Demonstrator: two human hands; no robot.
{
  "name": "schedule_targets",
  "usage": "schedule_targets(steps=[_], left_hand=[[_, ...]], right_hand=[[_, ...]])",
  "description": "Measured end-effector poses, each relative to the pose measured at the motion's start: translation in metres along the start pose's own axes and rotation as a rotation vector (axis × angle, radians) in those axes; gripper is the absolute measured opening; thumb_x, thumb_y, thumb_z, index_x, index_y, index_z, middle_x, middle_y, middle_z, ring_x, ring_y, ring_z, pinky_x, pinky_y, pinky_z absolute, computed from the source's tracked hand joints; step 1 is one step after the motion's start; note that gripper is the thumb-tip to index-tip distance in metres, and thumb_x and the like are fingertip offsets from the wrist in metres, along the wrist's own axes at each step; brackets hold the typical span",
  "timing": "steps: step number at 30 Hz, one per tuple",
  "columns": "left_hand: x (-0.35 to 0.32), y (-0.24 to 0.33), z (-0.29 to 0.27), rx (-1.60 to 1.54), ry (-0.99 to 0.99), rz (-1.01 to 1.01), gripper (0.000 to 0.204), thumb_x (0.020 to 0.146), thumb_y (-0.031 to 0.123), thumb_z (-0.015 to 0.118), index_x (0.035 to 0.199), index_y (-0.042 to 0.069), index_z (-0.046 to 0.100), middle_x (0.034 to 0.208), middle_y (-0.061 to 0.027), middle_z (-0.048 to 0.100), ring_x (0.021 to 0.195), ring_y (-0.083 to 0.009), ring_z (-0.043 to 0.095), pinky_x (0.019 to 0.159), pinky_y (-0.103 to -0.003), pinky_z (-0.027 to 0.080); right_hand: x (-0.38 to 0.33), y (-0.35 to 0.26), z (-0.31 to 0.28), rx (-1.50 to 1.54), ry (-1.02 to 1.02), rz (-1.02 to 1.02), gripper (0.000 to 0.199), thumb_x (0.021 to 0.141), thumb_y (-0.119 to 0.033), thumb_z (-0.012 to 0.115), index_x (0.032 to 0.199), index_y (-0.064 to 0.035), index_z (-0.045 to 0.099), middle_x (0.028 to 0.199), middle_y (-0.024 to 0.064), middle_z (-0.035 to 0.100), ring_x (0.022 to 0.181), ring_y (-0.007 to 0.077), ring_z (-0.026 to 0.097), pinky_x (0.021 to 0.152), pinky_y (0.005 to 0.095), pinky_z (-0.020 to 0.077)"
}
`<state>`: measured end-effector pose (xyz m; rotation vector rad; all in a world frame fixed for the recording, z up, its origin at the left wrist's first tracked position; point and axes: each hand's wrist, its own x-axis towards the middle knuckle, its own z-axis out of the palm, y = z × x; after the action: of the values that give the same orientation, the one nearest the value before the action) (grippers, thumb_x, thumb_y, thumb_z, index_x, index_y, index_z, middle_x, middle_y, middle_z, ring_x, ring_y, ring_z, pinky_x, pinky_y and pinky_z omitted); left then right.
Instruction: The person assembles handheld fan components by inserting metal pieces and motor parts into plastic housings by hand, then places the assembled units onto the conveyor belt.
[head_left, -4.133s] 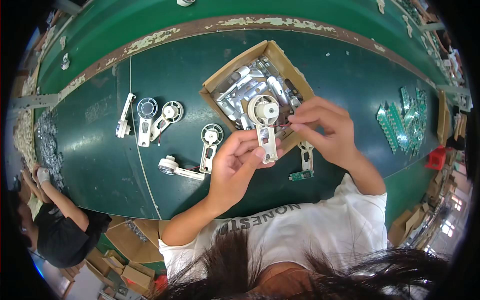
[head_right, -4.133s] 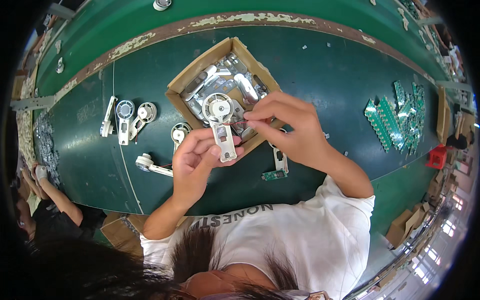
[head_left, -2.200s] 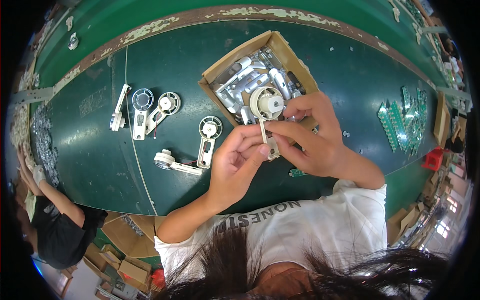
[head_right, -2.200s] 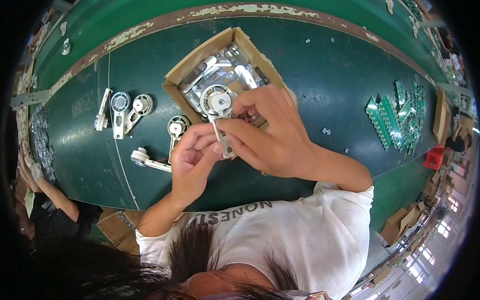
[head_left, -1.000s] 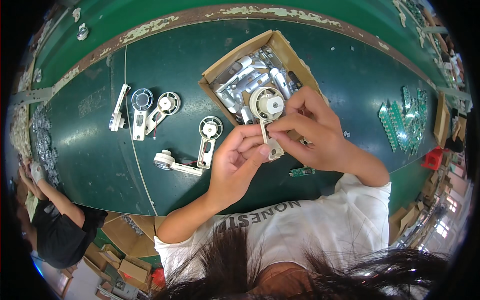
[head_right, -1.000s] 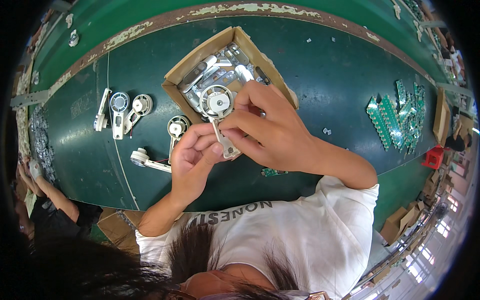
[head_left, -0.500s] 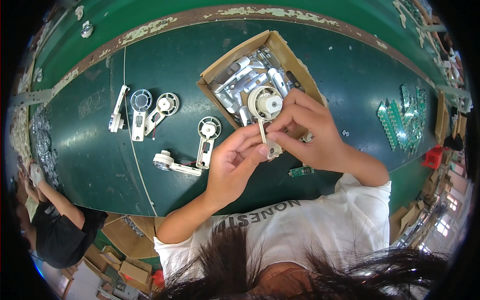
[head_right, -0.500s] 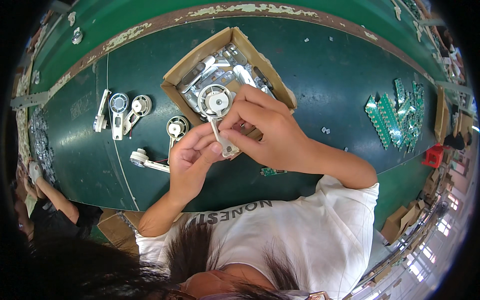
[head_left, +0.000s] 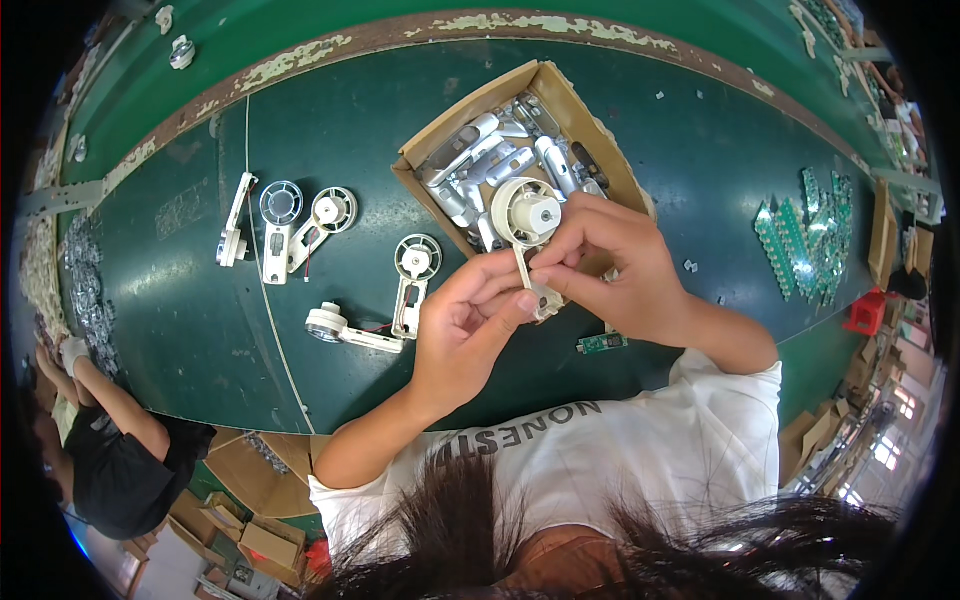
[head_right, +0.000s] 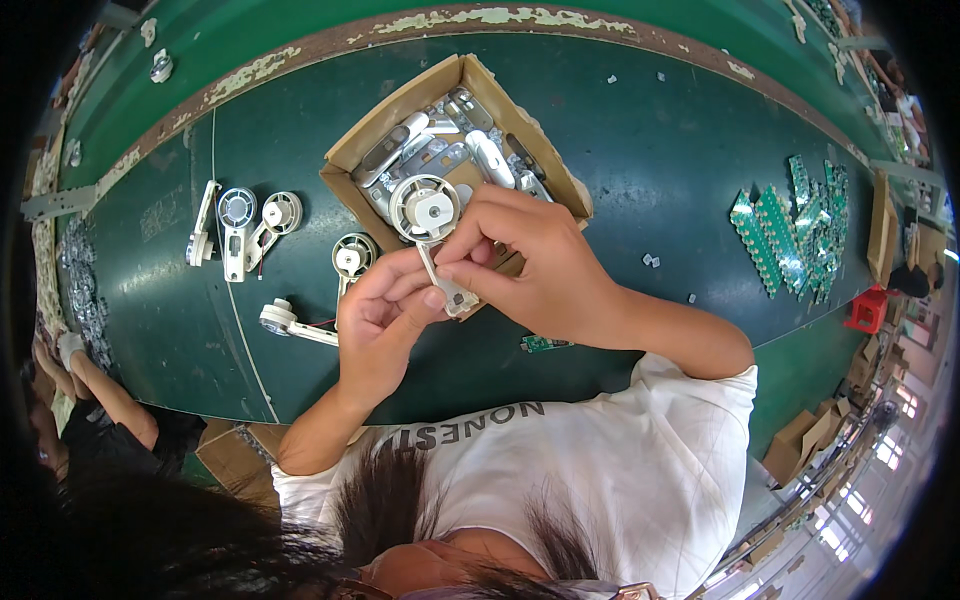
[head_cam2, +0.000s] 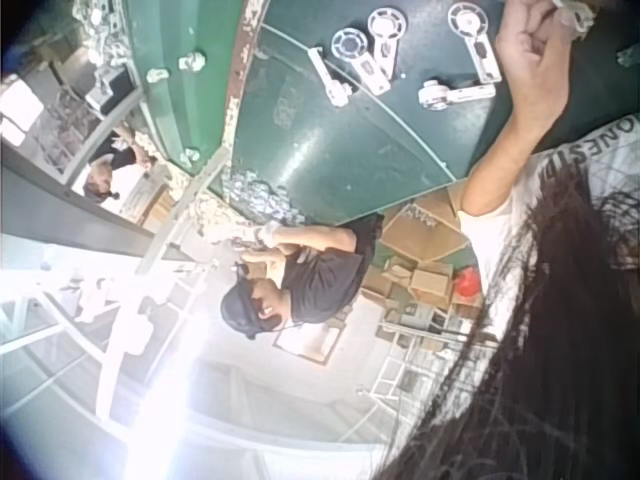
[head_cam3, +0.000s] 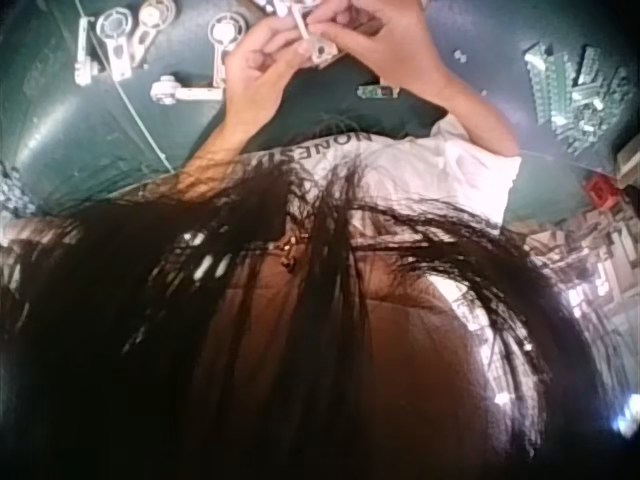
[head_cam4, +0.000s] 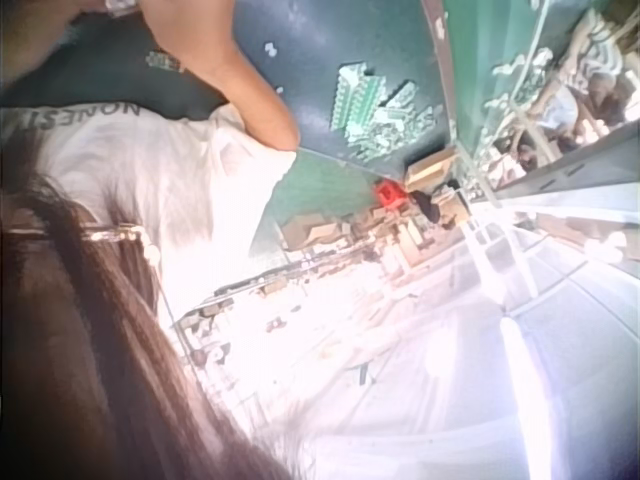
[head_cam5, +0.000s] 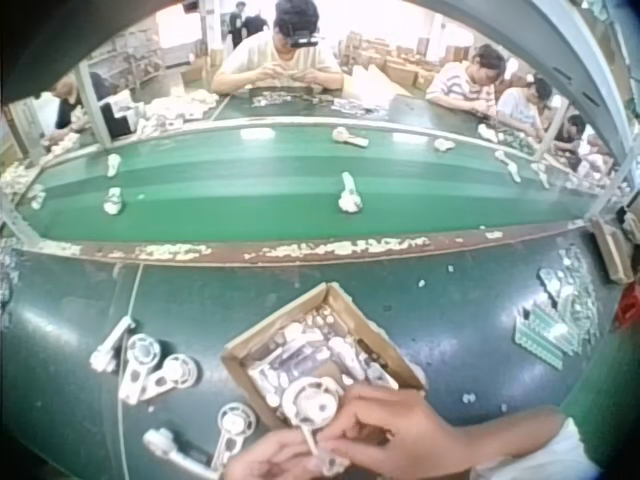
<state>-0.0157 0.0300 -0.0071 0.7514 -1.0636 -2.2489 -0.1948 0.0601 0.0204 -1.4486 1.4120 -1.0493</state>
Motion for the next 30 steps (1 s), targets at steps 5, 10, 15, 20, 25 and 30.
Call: schedule_targets(steps=[5, 10, 15, 20, 25, 30], left_hand=[[-0.001, -0.001, 0.000, -0.001, 0.009, 0.017, 0.030, 0.089, -0.001, 0.051, 0.118, -0.005, 0.045, 0.110, -0.0115, 0.058, 0.096, -0.0106, 0.055, 0.080, -0.022, 0.046], [0.001, 0.000, 0.000, -0.025, 0.005, 0.004, 0.032, 0.089, 0.000, 0.051, 0.119, -0.005, 0.044, 0.111, -0.0119, 0.057, 0.096, -0.0108, 0.055, 0.080, -0.023, 0.046], [0.001, 0.000, -0.001, -0.052, -0.003, 0.000, 0.031, 0.089, 0.000, 0.050, 0.120, -0.005, 0.044, 0.112, -0.0123, 0.057, 0.097, -0.0110, 0.055, 0.082, -0.024, 0.046], [0.001, 0.000, 0.000, -0.054, 0.001, 0.022, 0.031, 0.090, 0.001, 0.050, 0.119, -0.005, 0.044, 0.111, -0.0119, 0.057, 0.096, -0.0112, 0.055, 0.082, -0.024, 0.045], [0.001, 0.000, 0.000, -0.048, 0.016, 0.021, 0.030, 0.089, 0.000, 0.050, 0.119, -0.005, 0.045, 0.110, -0.0114, 0.057, 0.096, -0.0113, 0.056, 0.082, -0.023, 0.045], [0.000, 0.000, -0.001, -0.045, 0.008, 0.026, 0.030, 0.089, -0.001, 0.050, 0.118, -0.005, 0.045, 0.109, -0.0114, 0.058, 0.095, -0.0115, 0.056, 0.080, -0.023, 0.046]], right_hand=[[0.001, 0.002, -0.004, 0.066, -0.107, 0.072, 0.009, 0.075, 0.003, 0.066, 0.080, 0.0012, 0.059, 0.082, 0.0051, 0.054, 0.071, 0.0093, 0.057, 0.057, 0.0206, 0.0490], [0.000, 0.000, -0.004, 0.023, -0.059, -0.003, 0.008, 0.075, -0.002, 0.067, 0.079, 0.0008, 0.060, 0.073, 0.0060, 0.055, 0.064, 0.0136, 0.055, 0.056, 0.0252, 0.0455], [0.001, -0.001, -0.006, -0.046, -0.020, -0.072, 0.010, 0.073, 0.000, 0.067, 0.082, -0.0011, 0.063, 0.081, 0.0051, 0.051, 0.069, 0.0141, 0.054, 0.061, 0.0260, 0.0467], [0.004, 0.005, -0.004, -0.083, 0.048, -0.219, 0.012, 0.071, -0.001, 0.069, 0.081, -0.0044, 0.064, 0.092, 0.0055, 0.045, 0.074, 0.0140, 0.052, 0.065, 0.0260, 0.0463], [0.003, -0.005, -0.012, -0.342, 0.003, -0.276, 0.016, 0.066, -0.003, 0.072, 0.079, -0.0067, 0.063, 0.103, 0.0087, 0.046, 0.077, 0.0169, 0.051, 0.062, 0.0274, 0.0437], [0.003, -0.004, -0.009, -0.428, 0.044, -0.399, 0.018, 0.066, -0.002, 0.070, 0.082, -0.0069, 0.062, 0.106, 0.0098, 0.046, 0.085, 0.0225, 0.050, 0.062, 0.0289, 0.0420]])
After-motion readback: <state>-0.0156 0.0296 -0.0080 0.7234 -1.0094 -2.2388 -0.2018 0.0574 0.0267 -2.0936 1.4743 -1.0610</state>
